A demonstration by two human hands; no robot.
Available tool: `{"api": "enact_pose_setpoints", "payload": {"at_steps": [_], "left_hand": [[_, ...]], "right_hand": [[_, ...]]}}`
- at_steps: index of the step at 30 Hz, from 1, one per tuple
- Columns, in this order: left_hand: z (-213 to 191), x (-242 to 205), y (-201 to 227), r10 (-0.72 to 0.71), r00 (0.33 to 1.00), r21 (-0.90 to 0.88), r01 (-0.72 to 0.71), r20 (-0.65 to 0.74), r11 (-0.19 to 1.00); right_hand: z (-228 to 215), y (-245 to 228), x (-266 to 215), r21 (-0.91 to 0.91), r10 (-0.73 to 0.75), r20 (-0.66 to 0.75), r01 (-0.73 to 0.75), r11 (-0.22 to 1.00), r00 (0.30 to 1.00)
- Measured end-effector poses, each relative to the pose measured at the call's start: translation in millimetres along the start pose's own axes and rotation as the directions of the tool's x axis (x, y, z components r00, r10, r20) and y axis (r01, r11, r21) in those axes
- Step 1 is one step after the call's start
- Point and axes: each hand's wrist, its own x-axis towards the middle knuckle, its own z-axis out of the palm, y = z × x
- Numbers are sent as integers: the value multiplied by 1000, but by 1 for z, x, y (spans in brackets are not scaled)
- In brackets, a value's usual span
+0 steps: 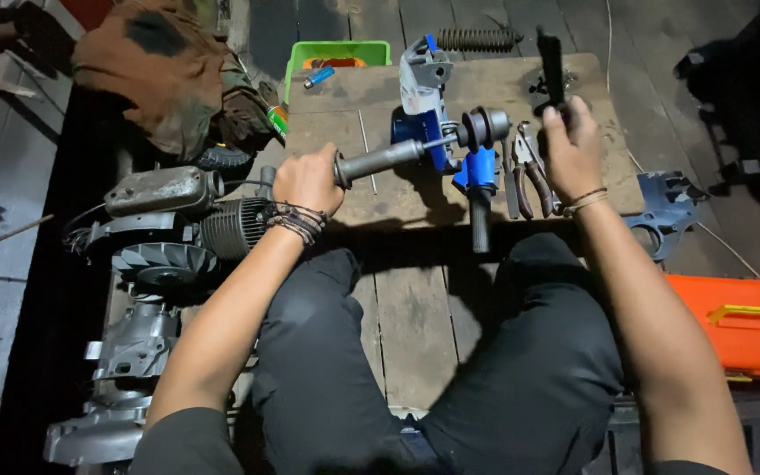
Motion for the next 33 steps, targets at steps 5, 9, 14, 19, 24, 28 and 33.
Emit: {"api": "enact_pose_setpoints", "payload": {"at_steps": [5,9,14,19,24,28,33], "left_hand": [[-25,-4,12,-112,989,-156,127,98,980],[-30,-2,10,-210,967,-252,241,143,937],[-19,-1,9,-219,963,-264,254,157,930],[-4,10,20,-189,950,-205,242,248,948],[4,12,24,-182,933,-307,279,309,910],[-4,12,35,-202,911,-430,355,360,830],[26,19,43,-185,905,-579,392,384,715]], "right_hand": [[21,-34,-11,-347,14,244,74,935,970],[24,-18,-4,-683,216,349,89,725,912],[25,-30,-2,-556,-43,171,133,820,984],[55,-43,-2,-534,36,225,92,840,974],[50,-5,0,-540,246,312,-41,840,918],[47,-53,2,-641,314,317,-42,767,895],[80,-111,0,-481,41,447,201,853,894]]}}
